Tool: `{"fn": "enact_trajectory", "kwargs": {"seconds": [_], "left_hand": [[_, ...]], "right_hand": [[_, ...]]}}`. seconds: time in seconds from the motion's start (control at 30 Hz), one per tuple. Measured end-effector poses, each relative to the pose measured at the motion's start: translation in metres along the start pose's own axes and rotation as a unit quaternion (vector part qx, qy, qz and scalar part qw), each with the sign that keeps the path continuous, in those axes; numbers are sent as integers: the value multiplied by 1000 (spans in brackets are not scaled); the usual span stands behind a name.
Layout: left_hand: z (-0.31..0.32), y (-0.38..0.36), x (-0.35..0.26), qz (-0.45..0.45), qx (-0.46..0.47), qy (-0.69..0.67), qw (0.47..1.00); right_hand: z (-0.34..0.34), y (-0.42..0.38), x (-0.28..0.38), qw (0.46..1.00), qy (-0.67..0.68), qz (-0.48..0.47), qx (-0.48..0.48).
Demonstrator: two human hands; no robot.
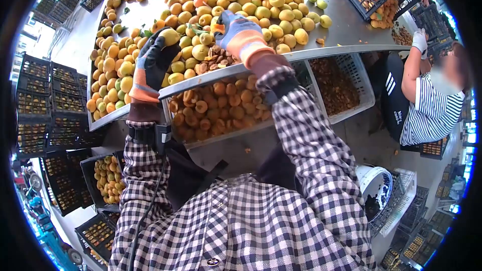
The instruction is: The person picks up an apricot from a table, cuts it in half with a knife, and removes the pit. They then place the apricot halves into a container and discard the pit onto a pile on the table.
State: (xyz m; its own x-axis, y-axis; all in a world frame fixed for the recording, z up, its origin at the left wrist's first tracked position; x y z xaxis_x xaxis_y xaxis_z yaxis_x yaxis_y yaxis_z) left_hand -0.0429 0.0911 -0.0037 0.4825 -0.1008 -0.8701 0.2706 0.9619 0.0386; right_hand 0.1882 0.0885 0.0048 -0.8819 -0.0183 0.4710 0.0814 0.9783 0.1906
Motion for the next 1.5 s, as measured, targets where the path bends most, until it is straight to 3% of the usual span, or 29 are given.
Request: {"fn": "enact_trajectory", "kwargs": {"seconds": [0.1,0.13,0.2,0.27,0.33,0.43,0.47,0.53,0.6,0.67,0.7,0.73,0.8,0.87,0.9,0.97,1.07,1.13,1.2,1.3,1.43,1.5], "left_hand": [[-2,-3,-1,-11,13,-41,999],[-1,-4,-1,-5,31,-56,998],[-5,-3,-3,26,45,-1,999],[-5,-5,-4,8,52,-78,996],[-5,-5,-5,-17,61,-164,984],[-7,-5,-6,-10,79,-163,983],[-6,-6,-8,-11,78,-167,983],[-3,-9,-10,-12,80,-130,988],[-8,-7,-6,-2,92,-146,985],[-10,-5,-7,24,106,-101,989],[-7,-8,-8,19,105,-108,988],[-7,-8,-10,20,105,-111,988],[-6,-7,-6,-21,92,-129,987],[-3,-9,-9,-21,90,-130,987],[-1,-11,-10,-22,88,-127,988],[-3,-14,-14,-15,74,-103,992],[-4,-18,-16,-20,67,-86,994],[-8,-22,-21,-11,55,-74,996],[-10,-25,-24,-5,56,-62,996],[-12,-24,-23,-2,68,-76,995],[-11,-23,-22,-3,66,-62,996],[-11,-23,-21,-4,76,-73,994]], "right_hand": [[-41,-38,15,998,56,-33,-18],[-49,-51,16,989,130,-58,-35],[-65,-80,16,986,158,-45,-15],[-67,-106,8,975,213,-55,21],[-56,-131,-9,975,205,-30,74],[-28,-152,-38,974,85,58,204],[-16,-156,-43,974,34,77,208],[45,-164,-85,976,176,37,122],[42,-159,-66,965,222,78,119],[37,-153,-47,990,42,39,131],[43,-160,-50,996,28,-15,80],[53,-166,-46,988,-19,-7,153],[94,-189,-58,976,-115,-73,167],[130,-213,-59,970,-129,-191,76],[138,-217,-55,970,-132,-191,77],[169,-219,-63,957,-177,-82,216],[184,-227,-106,941,-209,-32,265],[173,-220,-152,939,-281,13,200],[153,-201,-185,931,-275,101,219],[134,-186,-180,962,-177,55,199],[166,-183,-194,943,-202,65,258],[167,-186,-200,950,-224,35,213]]}}
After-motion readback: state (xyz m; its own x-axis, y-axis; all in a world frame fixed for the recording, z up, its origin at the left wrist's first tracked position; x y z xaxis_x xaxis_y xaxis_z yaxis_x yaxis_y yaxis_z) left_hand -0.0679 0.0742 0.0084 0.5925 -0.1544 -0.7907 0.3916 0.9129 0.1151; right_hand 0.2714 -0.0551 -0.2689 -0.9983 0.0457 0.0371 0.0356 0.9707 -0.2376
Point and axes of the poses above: each hand's wrist, its own y-axis towards the middle knuckle, its own z-axis out of the palm, x = y × z, the point moved 7 cm from there along y, towards the middle knuckle
